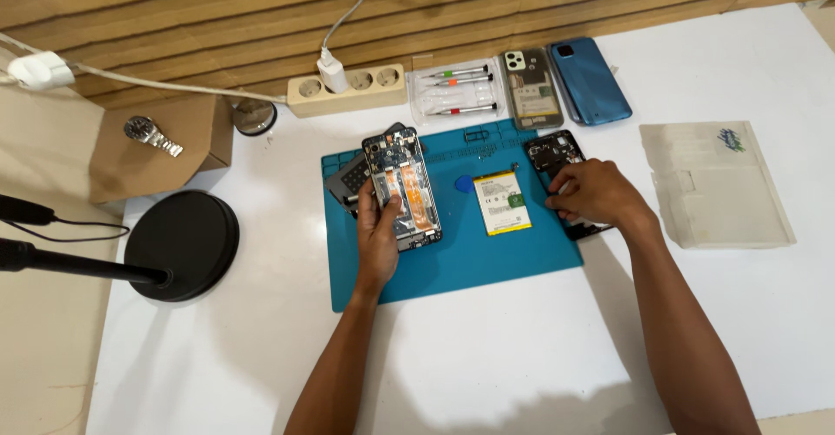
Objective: The person disassembles a smartphone on a blue mat. They remove the back cover, extract the battery, and use a screwdriver to detach the motherboard and other internal components.
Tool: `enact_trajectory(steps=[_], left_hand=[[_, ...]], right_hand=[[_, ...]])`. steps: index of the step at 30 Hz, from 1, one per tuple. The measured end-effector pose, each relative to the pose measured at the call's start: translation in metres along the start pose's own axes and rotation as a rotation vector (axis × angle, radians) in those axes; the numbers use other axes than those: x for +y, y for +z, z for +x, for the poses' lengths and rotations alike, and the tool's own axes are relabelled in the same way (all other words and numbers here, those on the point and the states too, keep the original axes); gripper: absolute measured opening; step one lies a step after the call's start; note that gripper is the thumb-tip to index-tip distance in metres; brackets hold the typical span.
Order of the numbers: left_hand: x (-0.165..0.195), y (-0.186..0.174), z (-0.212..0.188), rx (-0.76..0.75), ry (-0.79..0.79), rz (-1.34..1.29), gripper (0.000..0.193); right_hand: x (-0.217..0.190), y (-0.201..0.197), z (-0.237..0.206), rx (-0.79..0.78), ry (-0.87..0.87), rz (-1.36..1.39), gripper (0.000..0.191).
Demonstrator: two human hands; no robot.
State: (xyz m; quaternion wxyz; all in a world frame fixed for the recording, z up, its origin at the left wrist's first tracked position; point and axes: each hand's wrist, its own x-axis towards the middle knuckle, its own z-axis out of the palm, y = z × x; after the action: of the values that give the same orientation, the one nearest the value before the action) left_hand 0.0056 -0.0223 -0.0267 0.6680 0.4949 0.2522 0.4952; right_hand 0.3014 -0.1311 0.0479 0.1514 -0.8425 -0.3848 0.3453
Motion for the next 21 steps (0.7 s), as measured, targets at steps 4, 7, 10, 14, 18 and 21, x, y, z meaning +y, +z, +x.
enact_trajectory(steps=[4,7,10,14,18,21], left_hand=[[0.001,0.000,0.000,0.001,0.005,0.019,0.047],[0.001,0.000,0.000,-0.003,0.014,0.038,0.047],[0.001,0.001,0.000,-0.010,0.022,0.052,0.046],[0.001,0.002,0.001,-0.023,0.025,0.047,0.047],[0.002,0.003,-0.002,-0.020,0.044,0.054,0.049],[0.002,0.003,-0.003,-0.008,0.047,0.079,0.050]], right_hand=[[0.004,0.001,0.001,0.009,0.015,-0.068,0.024],[0.005,0.002,0.002,0.027,0.017,-0.069,0.024],[0.002,0.002,0.000,0.098,-0.026,-0.130,0.030],[-0.010,0.005,-0.011,0.172,-0.112,-0.150,0.044],[-0.030,0.029,-0.016,0.067,-0.076,-0.166,0.065],[-0.037,0.051,-0.018,0.187,-0.224,-0.339,0.087]])
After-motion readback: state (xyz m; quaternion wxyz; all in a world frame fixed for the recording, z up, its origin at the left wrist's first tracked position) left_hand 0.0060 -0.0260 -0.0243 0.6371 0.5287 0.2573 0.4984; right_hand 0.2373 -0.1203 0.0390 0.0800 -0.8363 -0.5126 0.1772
